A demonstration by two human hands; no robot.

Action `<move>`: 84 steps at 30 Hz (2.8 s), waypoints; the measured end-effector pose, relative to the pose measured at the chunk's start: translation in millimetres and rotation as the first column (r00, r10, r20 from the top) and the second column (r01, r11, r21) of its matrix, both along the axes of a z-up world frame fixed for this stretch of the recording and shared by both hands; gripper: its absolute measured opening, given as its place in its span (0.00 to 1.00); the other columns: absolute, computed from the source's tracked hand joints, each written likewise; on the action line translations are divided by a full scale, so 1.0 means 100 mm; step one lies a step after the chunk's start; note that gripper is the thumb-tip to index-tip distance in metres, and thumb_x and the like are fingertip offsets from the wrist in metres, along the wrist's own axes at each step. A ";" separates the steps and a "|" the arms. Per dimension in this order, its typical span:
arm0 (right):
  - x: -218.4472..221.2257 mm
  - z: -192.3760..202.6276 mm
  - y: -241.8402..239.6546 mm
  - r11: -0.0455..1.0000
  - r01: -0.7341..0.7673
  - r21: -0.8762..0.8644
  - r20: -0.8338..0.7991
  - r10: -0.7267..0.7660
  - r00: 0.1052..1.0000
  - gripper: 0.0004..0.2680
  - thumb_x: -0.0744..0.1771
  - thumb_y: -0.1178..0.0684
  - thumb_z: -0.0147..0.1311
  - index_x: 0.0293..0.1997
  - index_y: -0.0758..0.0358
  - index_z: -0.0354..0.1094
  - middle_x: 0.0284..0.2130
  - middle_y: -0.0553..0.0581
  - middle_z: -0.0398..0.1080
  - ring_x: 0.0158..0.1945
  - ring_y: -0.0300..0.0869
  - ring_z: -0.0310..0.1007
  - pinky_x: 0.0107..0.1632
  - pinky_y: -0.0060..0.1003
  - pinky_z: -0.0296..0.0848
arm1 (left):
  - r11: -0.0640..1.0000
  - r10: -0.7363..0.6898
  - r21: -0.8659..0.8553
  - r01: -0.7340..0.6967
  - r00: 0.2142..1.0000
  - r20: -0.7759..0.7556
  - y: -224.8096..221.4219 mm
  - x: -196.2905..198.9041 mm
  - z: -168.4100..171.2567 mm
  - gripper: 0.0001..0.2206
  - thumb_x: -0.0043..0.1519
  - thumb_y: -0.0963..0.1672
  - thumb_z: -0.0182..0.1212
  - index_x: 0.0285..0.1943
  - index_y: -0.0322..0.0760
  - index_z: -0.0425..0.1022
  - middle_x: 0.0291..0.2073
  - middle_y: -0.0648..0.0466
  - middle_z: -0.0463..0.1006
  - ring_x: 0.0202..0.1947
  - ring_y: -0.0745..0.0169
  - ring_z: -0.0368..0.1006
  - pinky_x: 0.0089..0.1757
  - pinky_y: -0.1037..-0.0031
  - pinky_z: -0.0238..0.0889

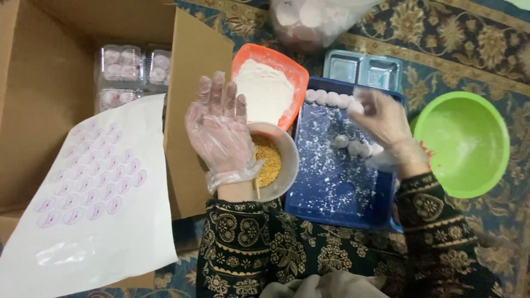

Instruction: Preparing small stuffed dough balls by filling them, rolling them into spheres, and coating them in granular toppings.

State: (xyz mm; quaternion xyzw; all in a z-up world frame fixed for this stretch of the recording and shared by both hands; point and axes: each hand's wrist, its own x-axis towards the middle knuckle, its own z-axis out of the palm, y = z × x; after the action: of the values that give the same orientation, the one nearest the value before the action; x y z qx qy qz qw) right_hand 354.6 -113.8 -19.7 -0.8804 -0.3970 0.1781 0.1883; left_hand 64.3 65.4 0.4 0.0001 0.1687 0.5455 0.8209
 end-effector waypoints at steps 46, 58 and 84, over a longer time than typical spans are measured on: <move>-0.39 -0.78 -0.40 0.879 -0.237 -0.413 0.346 0.392 0.852 0.25 0.54 0.28 0.66 0.54 0.37 0.72 0.46 0.49 0.76 0.50 0.48 0.78 0.51 0.44 0.80 | 0.999 -0.040 -0.006 0.040 0.999 -0.011 0.03 0.03 -0.01 0.19 0.66 0.48 0.52 0.63 0.39 0.73 0.61 0.44 0.74 0.54 0.47 0.78 0.52 0.56 0.77; -0.85 -0.71 1.06 0.929 -0.194 0.316 0.276 0.106 0.955 0.02 0.66 0.43 0.56 0.38 0.39 0.72 0.33 0.44 0.76 0.43 0.41 0.78 0.47 0.38 0.78 | 0.998 -0.057 0.019 0.060 0.992 -0.115 0.03 0.01 0.02 0.19 0.64 0.49 0.53 0.61 0.40 0.74 0.59 0.47 0.76 0.50 0.52 0.79 0.50 0.60 0.79; 1.07 -0.63 -2.50 0.895 0.355 -0.272 -0.054 -0.382 0.922 0.20 0.61 0.50 0.60 0.60 0.48 0.73 0.56 0.54 0.76 0.64 0.51 0.70 0.67 0.51 0.67 | -0.074 0.347 0.330 0.941 0.334 -0.876 -2.29 1.71 -0.71 0.15 0.67 0.55 0.54 0.50 0.51 0.81 0.43 0.56 0.84 0.50 0.61 0.79 0.54 0.68 0.68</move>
State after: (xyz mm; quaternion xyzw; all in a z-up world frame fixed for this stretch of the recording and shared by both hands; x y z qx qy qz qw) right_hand 461.2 -363.6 -82.4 -0.9458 -0.1858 0.2355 0.1240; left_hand 235.2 -164.1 -70.7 0.8620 0.1173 0.1162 0.4793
